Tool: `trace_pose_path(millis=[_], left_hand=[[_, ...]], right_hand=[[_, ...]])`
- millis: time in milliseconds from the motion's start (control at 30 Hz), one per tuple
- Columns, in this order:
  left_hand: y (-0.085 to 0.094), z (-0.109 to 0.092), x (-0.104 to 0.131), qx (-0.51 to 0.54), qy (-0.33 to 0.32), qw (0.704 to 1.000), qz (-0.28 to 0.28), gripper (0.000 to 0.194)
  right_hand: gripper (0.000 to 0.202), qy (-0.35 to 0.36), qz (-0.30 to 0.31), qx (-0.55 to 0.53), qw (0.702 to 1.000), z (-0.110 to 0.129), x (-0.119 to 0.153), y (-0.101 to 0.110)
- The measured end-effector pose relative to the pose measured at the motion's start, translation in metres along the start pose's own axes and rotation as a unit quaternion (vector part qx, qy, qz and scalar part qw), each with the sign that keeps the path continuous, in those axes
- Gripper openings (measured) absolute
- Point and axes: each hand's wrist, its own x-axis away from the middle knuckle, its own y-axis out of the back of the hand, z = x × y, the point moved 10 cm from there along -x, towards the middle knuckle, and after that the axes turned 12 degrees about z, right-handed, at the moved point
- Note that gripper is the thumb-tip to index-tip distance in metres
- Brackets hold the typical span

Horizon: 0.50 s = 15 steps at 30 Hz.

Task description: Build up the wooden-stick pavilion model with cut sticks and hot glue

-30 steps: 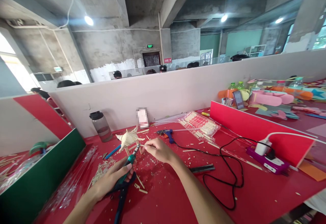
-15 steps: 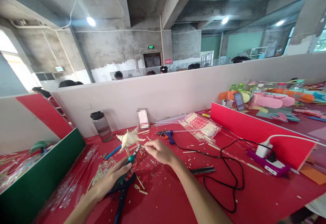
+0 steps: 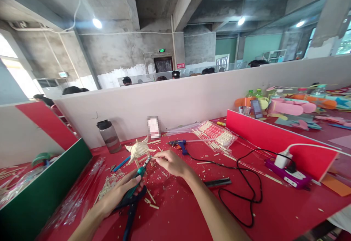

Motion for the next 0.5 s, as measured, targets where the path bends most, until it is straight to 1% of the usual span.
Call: trace_pose_path(millis=[233, 367, 500], left_hand=[[0.0030, 0.0002, 0.0018, -0.021, 0.014, 1.000, -0.013, 0.062], [0.0061, 0.0012, 0.0019, -0.059, 0.022, 0.998, -0.026, 0.061], [0.0036, -0.0036, 0.0003, -0.113, -0.001, 0.994, -0.008, 0.061]], right_hand=[[0.034, 0.001, -0.009, 0.006, 1.000, 0.0008, 0.0001, 0.0021], [0.034, 0.006, -0.008, 0.017, 1.000, 0.0023, -0.0002, 0.0017], [0.033, 0.006, -0.008, 0.020, 1.000, 0.0019, -0.0001, 0.0011]])
